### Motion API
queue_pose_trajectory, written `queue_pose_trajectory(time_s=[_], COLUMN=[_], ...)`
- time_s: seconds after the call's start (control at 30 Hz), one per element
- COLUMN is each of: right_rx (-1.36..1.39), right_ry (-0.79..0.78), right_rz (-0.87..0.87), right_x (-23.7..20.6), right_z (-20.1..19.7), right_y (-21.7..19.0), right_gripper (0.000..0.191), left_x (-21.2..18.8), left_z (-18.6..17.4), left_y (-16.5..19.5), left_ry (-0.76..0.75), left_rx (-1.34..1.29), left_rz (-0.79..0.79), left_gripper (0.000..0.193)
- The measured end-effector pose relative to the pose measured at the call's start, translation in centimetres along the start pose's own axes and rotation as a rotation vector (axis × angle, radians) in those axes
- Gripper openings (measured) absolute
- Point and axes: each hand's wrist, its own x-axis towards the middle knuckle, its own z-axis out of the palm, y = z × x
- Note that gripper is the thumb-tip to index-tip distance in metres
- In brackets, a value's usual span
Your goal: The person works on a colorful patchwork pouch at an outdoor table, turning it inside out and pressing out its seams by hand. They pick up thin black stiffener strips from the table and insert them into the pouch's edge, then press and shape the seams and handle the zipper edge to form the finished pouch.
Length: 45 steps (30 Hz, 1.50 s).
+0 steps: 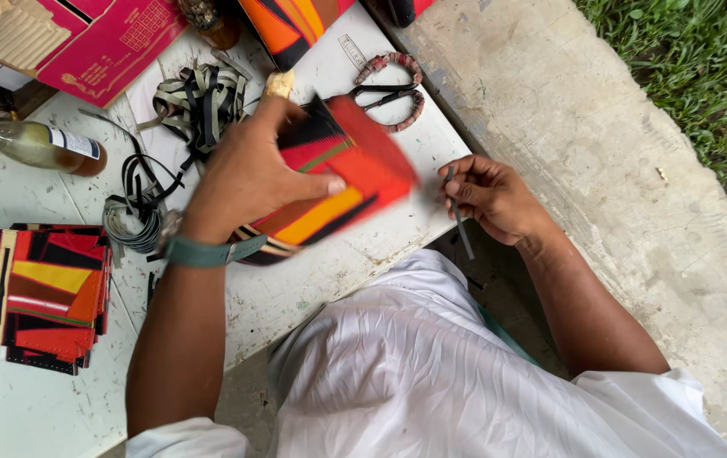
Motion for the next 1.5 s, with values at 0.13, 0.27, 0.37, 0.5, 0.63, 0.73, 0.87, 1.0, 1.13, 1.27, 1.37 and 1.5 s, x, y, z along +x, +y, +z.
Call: queue_pose_trajectory(time_s=[0.13,0.27,0.37,0.5,0.63,0.73,0.87,1.0,1.13,1.27,1.37,1.5], right_rx=[0.041,0.026,0.005,-0.043,-0.041,-0.029,0.094,0.015,-0.061,-0.357,-0.555,-1.306], right_ry=[0.087,0.207,0.232,0.204,0.235,0.188,0.143,0.135,0.080,-0.052,0.030,0.102], right_rz=[-0.050,-0.154,-0.181,-0.183,-0.058,-0.041,0.004,0.002,-0.026,-0.148,-0.135,-0.642], right_x=[-0.2,0.2,0.2,0.2,0.2,0.5,0.7,0.3,-0.4,-0.8,-1.4,-2.6], right_z=[-1.1,-1.9,-2.0,-1.1,0.2,0.7,0.6,1.0,1.7,3.4,4.8,5.4], right_y=[-1.2,-1.0,-0.7,-1.1,-1.4,-1.0,-0.2,0.0,-0.9,-1.4,-1.7,-1.9], right_gripper=[0.026,0.024,0.018,0.025,0.019,0.016,0.028,0.025,0.021,0.017,0.017,0.016], left_x=[-2.6,-5.0,-6.4,-6.0,-4.9,-5.4,-7.0,-7.4,-5.7,-2.2,-1.0,-0.8], left_z=[1.0,8.1,11.0,12.1,12.9,13.9,15.0,14.9,14.3,14.2,14.5,14.4], left_y=[3.2,4.5,3.0,0.9,0.2,0.1,0.2,1.0,1.8,1.7,1.5,1.1], left_ry=[0.409,0.383,0.079,0.039,0.157,0.110,0.123,0.053,-0.010,0.119,0.159,0.108], left_rx=[0.299,0.692,0.437,0.370,0.294,0.269,0.258,0.236,0.121,-0.108,-0.201,-0.363], left_rz=[0.232,0.421,0.292,0.280,0.420,0.428,0.439,0.369,0.235,0.209,0.166,0.032], left_gripper=[0.084,0.094,0.095,0.063,0.061,0.057,0.056,0.056,0.055,0.031,0.027,0.029])
